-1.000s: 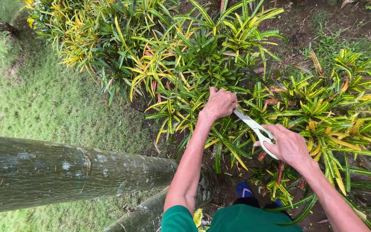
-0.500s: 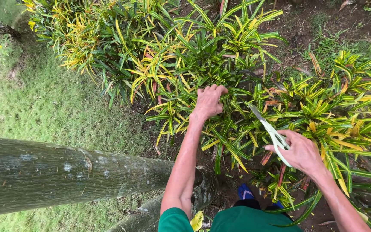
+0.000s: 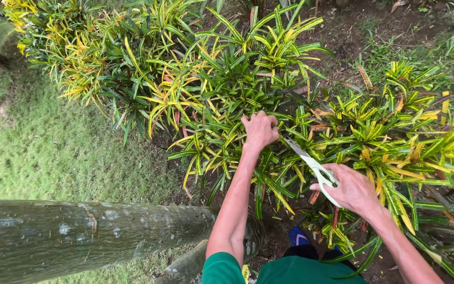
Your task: The person trims a row of variegated croton shrubs with a pair of white-handled scissors, holding stems with one hand while snipping leaves and stems with the other. They work along the hedge, cutting back overgrown growth section by section and letting clippings fall to the ground.
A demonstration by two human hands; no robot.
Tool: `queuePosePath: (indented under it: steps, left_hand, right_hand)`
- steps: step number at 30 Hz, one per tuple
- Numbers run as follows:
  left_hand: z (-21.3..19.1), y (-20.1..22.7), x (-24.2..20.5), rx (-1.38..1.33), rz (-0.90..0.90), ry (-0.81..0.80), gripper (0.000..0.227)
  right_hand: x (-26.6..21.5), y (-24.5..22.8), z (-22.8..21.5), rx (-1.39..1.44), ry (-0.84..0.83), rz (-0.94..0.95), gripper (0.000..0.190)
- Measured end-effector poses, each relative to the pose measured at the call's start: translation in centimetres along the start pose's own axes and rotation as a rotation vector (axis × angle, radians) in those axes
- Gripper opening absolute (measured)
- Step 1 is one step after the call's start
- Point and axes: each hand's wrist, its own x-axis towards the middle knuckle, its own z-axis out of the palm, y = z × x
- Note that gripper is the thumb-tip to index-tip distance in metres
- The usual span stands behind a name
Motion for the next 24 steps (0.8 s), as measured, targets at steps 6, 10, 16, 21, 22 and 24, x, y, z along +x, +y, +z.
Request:
queuePosePath:
  steps: [6,10,16,21,22,24]
  left_hand:
    - [-4.9,0.0,-1.3,-0.048,0.167,-0.134,0.017]
    - [-6.7,0.4,-2.5,-0.022,0.263,-0.142,0.017]
    - [-7.8,1.3,-2.8,0.033,0.4,-0.115,0.01]
    - [-8.3,1.7,-2.8,0.0,0.425,-0.118,0.012]
    - [-8.1,1.7,-2.8,-0.001,0.426,-0.119,0.012]
    - [-7.7,1.6,-2.8,0.012,0.429,-0.133,0.013]
  right_hand:
    - [0.1,-1.2,-0.8,-0.123,0.038,-0.055,0.078]
    - [0.4,-1.6,-0.4,-0.153,0.07,-0.093,0.08]
    - [1.1,-2.5,-0.8,-0.2,0.085,-0.141,0.079]
    - [1.2,-2.5,-1.2,-0.228,0.114,-0.188,0.076]
    - [1.2,-2.4,-1.4,-0.228,0.114,-0.186,0.076]
    - [1.2,-2.3,-1.7,-0.21,0.131,-0.227,0.071]
